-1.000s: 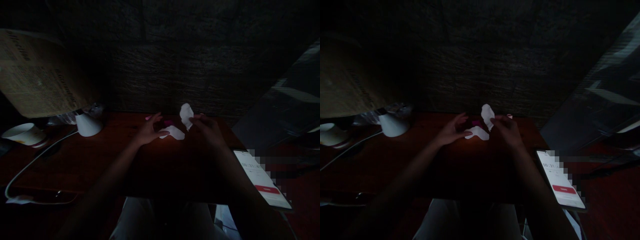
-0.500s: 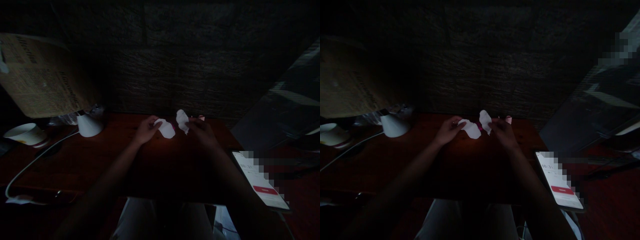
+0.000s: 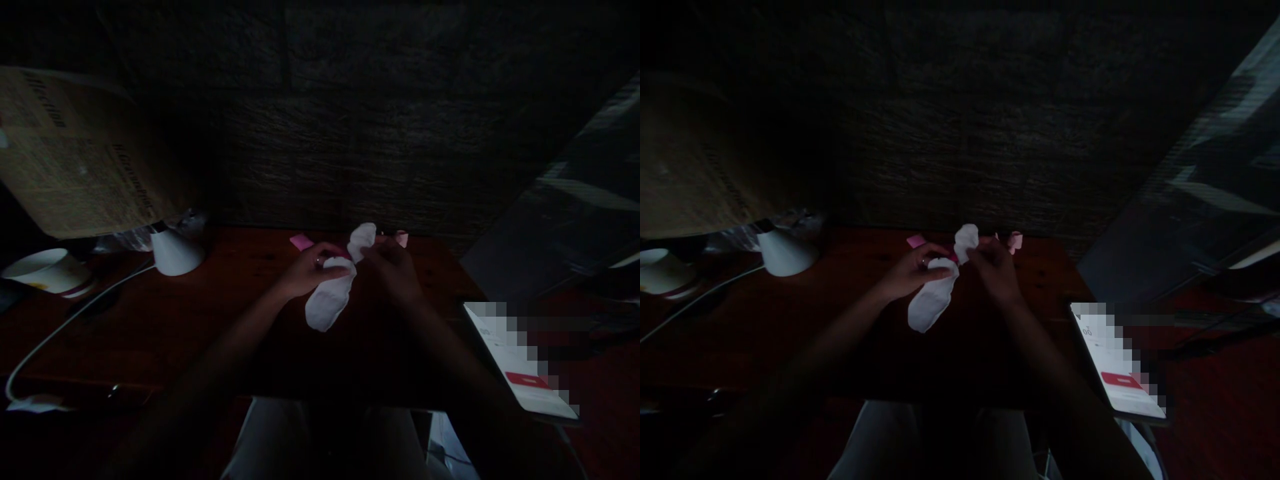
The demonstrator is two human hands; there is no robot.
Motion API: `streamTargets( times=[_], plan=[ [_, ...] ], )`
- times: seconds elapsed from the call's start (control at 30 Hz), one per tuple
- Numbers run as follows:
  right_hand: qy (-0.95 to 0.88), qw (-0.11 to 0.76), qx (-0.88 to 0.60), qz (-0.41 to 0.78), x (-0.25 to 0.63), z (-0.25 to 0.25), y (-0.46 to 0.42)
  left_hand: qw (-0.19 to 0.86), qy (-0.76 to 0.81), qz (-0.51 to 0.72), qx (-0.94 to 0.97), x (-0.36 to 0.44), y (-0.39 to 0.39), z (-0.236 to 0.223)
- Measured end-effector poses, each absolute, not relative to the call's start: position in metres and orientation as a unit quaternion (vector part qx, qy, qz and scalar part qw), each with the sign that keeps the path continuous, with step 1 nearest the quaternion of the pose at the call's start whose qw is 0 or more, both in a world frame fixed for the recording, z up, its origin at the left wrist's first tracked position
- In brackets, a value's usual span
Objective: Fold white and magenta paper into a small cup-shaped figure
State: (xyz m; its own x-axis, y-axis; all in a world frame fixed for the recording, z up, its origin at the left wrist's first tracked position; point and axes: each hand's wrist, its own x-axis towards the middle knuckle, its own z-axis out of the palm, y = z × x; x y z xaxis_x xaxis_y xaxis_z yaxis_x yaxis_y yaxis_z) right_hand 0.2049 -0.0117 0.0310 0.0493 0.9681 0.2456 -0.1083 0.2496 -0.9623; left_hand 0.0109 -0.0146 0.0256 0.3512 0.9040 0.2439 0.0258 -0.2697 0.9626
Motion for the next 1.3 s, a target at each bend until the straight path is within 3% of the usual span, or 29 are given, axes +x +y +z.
streamTargets(
  times=[0.23, 0.43, 0.6, 0.9, 1.3],
  plan=[
    [-0.557, 0.547, -0.376, 0.499, 0.198, 0.028, -0.014, 0.498, 0.386, 0.431, 0.646, 0.016, -0.013, 0.019],
    [-0.578, 0.568, -0.424, 0.405, 0.205, 0.026, -0.010, 0.467, 0.384, 0.447, 0.659, 0.013, -0.013, 0.022],
    [-0.605, 0.524, -0.409, 0.439, 0.205, 0.026, -0.011, 0.488, 0.392, 0.444, 0.642, 0.013, -0.011, 0.019],
    [-0.594, 0.550, -0.392, 0.438, 0.199, 0.026, -0.014, 0.474, 0.392, 0.434, 0.659, 0.014, -0.014, 0.025],
    [-0.638, 0.521, -0.383, 0.418, 0.195, 0.029, -0.018, 0.467, 0.383, 0.460, 0.651, 0.012, -0.011, 0.017]
  ],
)
